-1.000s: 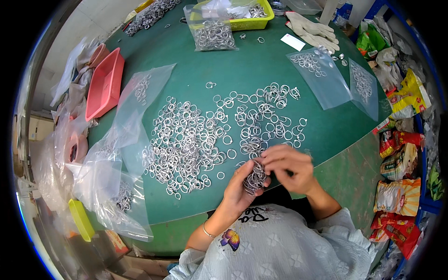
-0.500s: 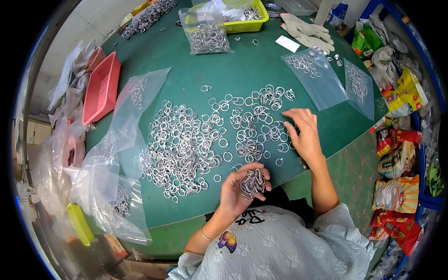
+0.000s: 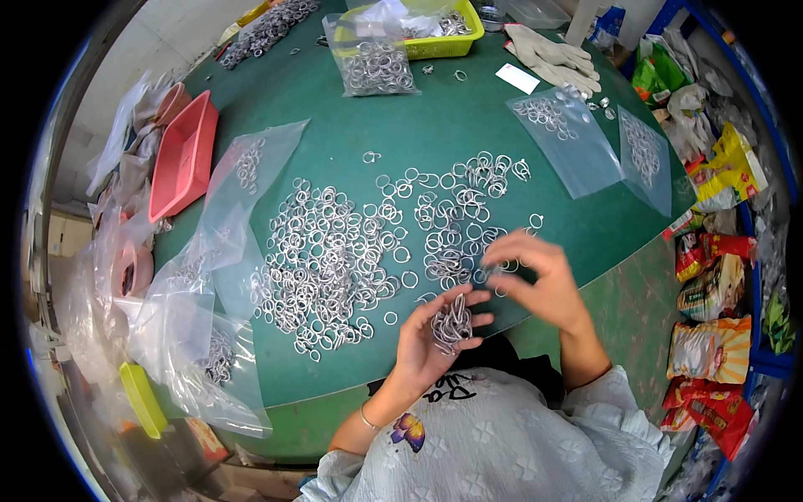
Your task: The person sorts small metal rings by hand, gathers them into groups, and puts them into small plastic bags.
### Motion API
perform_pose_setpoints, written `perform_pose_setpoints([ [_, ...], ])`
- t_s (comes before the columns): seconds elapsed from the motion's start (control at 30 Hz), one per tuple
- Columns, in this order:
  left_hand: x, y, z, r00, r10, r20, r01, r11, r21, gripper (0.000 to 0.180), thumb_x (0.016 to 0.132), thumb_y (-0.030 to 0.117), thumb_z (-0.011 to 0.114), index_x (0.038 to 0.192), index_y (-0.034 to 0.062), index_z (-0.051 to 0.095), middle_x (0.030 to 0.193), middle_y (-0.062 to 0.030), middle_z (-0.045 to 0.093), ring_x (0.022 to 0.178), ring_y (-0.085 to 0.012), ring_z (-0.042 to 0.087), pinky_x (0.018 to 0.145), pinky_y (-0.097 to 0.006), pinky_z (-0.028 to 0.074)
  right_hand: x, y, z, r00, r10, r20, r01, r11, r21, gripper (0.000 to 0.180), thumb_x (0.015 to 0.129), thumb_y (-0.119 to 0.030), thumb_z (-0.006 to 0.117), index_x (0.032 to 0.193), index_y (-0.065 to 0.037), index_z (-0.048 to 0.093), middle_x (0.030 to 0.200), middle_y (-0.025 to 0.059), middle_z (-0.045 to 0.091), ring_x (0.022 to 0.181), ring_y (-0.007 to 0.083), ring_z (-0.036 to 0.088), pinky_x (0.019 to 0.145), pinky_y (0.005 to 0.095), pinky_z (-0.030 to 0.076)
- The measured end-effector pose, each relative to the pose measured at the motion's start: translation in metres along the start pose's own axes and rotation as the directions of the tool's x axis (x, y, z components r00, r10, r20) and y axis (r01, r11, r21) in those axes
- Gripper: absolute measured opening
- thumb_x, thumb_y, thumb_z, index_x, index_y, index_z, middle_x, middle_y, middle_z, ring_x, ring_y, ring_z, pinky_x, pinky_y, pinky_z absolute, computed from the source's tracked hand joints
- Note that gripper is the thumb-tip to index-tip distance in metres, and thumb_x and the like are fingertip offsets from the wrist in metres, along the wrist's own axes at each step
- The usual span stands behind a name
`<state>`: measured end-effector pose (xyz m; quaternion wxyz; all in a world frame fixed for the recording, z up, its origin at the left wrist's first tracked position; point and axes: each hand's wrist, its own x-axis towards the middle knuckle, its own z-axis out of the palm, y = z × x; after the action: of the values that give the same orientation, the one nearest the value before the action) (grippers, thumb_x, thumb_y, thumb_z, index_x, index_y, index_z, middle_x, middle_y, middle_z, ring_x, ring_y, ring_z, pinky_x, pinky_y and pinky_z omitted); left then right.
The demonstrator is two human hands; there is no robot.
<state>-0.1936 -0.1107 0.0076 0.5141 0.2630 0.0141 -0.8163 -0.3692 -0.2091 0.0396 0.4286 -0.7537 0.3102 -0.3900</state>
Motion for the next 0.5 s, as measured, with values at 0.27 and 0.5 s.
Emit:
perform_pose_setpoints([
  [0.27,0.008,-0.004,-0.014,0.994,-0.014,0.113,0.033,0.985,-0.167,0.037,0.093,0.031,0.048,0.12,0.0063,0.053,0.111,-0.0156,0.058,0.094,-0.0286,0.061,0.065,-0.037,0.057,0.005,0.01,-0.001,0.993,-0.066,-0.094,0.008,0.857,-0.515,0.021,0.072,-0.003,0.068,0.092,-0.003,0.064,0.092,0.0065,0.06,0.086,0.0248,0.055,0.079,0.0359,0.04],
  [0.5,0.004,-0.001,-0.005,1.0,0.016,0.01,-0.015,0.995,-0.1,0.037,0.092,0.032,0.05,0.119,0.0065,0.054,0.112,-0.0177,0.058,0.096,-0.031,0.062,0.062,-0.038,0.059,0.007,0.034,0.002,0.989,-0.052,-0.136,-0.052,0.746,-0.664,0.02,0.068,-0.002,0.069,0.086,-0.005,0.062,0.088,0.0055,0.058,0.088,0.0253,0.052,0.078,0.0369,0.035],
])
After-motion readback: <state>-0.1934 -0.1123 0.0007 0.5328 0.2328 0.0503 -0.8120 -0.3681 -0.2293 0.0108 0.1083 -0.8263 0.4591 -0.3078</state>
